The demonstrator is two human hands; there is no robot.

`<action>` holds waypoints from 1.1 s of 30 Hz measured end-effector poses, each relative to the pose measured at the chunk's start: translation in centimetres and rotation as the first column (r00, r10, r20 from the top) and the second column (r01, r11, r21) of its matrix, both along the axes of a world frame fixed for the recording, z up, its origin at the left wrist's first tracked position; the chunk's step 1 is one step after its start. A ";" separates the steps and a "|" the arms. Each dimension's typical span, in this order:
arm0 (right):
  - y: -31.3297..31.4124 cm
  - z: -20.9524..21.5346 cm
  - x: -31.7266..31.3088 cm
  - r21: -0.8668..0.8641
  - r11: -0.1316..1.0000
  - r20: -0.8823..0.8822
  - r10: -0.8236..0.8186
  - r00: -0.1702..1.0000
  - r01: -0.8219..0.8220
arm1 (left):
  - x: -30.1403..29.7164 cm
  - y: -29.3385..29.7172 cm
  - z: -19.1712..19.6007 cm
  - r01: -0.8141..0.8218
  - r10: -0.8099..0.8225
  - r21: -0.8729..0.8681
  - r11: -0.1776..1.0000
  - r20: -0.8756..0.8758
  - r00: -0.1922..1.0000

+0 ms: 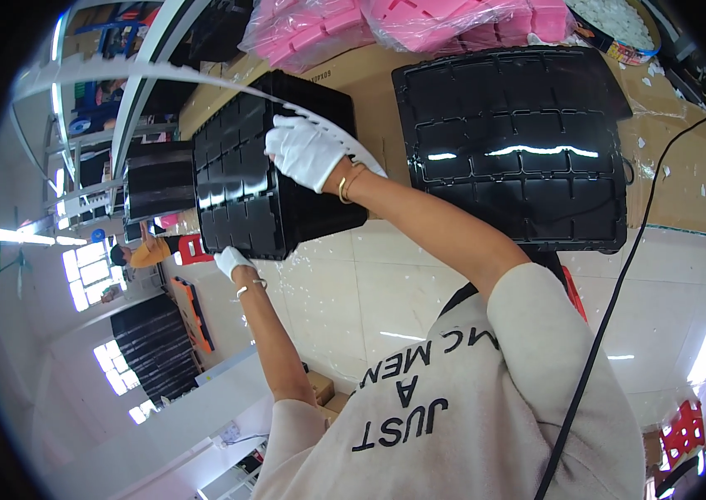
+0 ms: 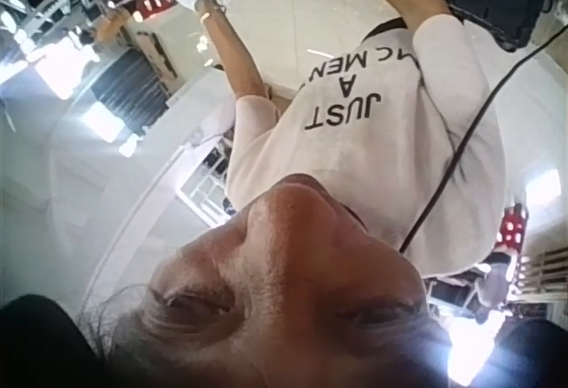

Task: The person assembles plastic trays by hand, inserting pink foam grids into the plastic trays and then stacking the assembled units.

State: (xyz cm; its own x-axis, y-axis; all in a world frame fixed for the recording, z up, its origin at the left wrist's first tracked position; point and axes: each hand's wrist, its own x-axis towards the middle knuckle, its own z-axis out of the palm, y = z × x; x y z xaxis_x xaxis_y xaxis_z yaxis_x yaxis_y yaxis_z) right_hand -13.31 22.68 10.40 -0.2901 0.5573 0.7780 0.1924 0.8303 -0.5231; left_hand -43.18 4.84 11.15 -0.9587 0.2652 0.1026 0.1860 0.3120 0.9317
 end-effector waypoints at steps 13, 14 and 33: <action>-0.6 0.1 -0.5 -0.371 0.921 -0.310 -0.001 0.951 -0.120 | 6.4 0.7 1.4 -0.104 0.043 -0.128 0.986 -0.405 0.913; -0.3 -0.4 -0.5 -0.501 0.861 -0.286 -0.074 0.955 -0.084 | 7.1 -0.1 1.5 -0.080 -0.131 -0.270 0.960 -0.679 0.723; 8.4 0.2 -3.4 -0.791 0.611 -0.038 -0.030 0.999 -0.011 | 19.5 0.2 1.0 0.087 -0.089 0.035 0.996 0.046 0.995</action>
State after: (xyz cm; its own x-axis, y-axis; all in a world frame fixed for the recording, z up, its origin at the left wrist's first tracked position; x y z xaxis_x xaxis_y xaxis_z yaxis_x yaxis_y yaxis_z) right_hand -16.73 31.11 10.59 -0.2600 0.9646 0.0446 0.1583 0.0881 -0.9835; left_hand -23.66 5.07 12.17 -0.9359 0.3459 0.0672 0.1662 0.2653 0.9497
